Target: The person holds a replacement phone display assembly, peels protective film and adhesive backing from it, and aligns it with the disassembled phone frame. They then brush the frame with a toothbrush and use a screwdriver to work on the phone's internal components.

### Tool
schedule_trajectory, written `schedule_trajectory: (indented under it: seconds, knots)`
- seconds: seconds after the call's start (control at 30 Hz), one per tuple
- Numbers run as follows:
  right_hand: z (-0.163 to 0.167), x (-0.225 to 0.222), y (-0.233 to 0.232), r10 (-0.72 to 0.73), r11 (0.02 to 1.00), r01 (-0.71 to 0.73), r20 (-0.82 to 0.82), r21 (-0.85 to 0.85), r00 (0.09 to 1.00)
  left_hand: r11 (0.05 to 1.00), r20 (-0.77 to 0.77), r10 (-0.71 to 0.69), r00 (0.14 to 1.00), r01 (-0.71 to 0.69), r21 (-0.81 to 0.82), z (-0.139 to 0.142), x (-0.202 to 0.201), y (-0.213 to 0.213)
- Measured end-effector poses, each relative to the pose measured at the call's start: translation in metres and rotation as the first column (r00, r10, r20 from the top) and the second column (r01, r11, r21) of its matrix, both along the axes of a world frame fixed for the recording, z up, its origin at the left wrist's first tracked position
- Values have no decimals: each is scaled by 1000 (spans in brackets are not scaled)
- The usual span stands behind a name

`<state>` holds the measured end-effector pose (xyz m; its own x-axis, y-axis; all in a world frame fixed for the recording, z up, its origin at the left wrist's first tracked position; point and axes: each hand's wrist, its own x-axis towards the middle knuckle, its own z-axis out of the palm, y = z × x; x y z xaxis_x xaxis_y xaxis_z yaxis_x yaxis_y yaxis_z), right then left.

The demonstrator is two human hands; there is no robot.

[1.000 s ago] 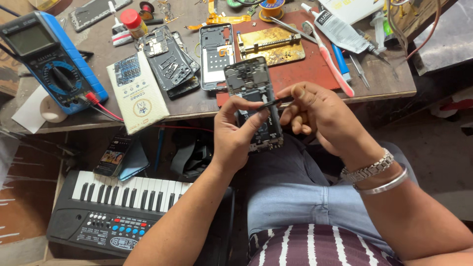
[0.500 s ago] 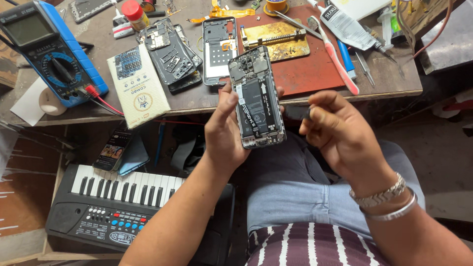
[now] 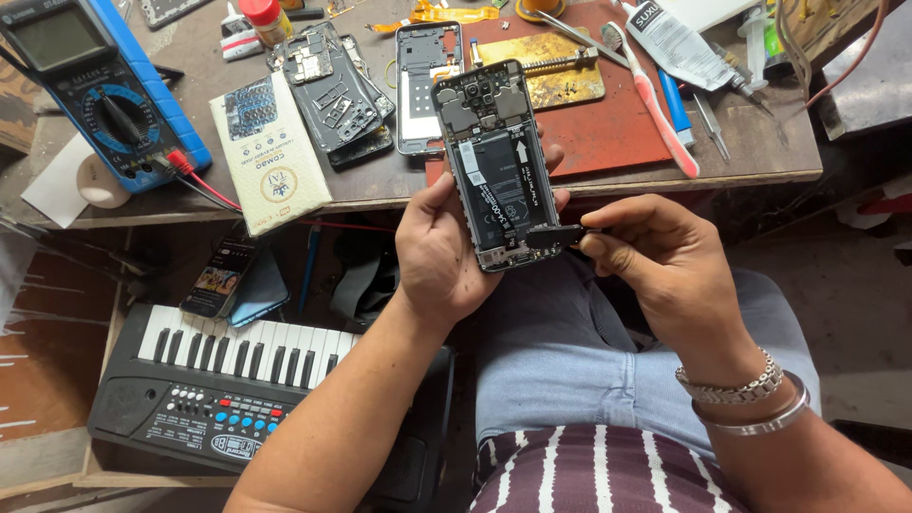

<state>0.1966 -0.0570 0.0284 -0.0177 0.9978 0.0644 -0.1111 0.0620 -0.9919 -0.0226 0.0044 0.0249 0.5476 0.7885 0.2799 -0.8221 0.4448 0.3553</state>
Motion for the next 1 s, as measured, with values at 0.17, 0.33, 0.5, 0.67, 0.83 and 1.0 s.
schedule_trajectory:
  seconds: [0.17, 0.33, 0.5, 0.67, 0.83, 1.0]
  knots:
    - [9, -10, -5, 117, 989, -118, 15, 90, 993, 989, -122, 118, 986, -127, -71, 7, 5, -4]
    - [17, -24, -8, 67, 982, -109, 252, 154, 966, 990, -107, 121, 987, -128, -54, 9, 7, -5]
    - [18, -27, -1, 80, 993, -104, 306, 63, 949, 990, -105, 138, 985, -141, -23, 6, 9, -5]
    - [18, -28, 2, 64, 992, -97, 342, 81, 938, 989, -125, 142, 982, -145, -15, 3, 8, -5]
    - [19, -31, 4, 2, 984, -81, 448, 157, 894, 992, -111, 126, 986, -123, 26, -1, 7, -6]
    - [20, -32, 6, -18, 988, -62, 497, 145, 868, 986, -106, 163, 981, -165, -16, -2, 8, -8]
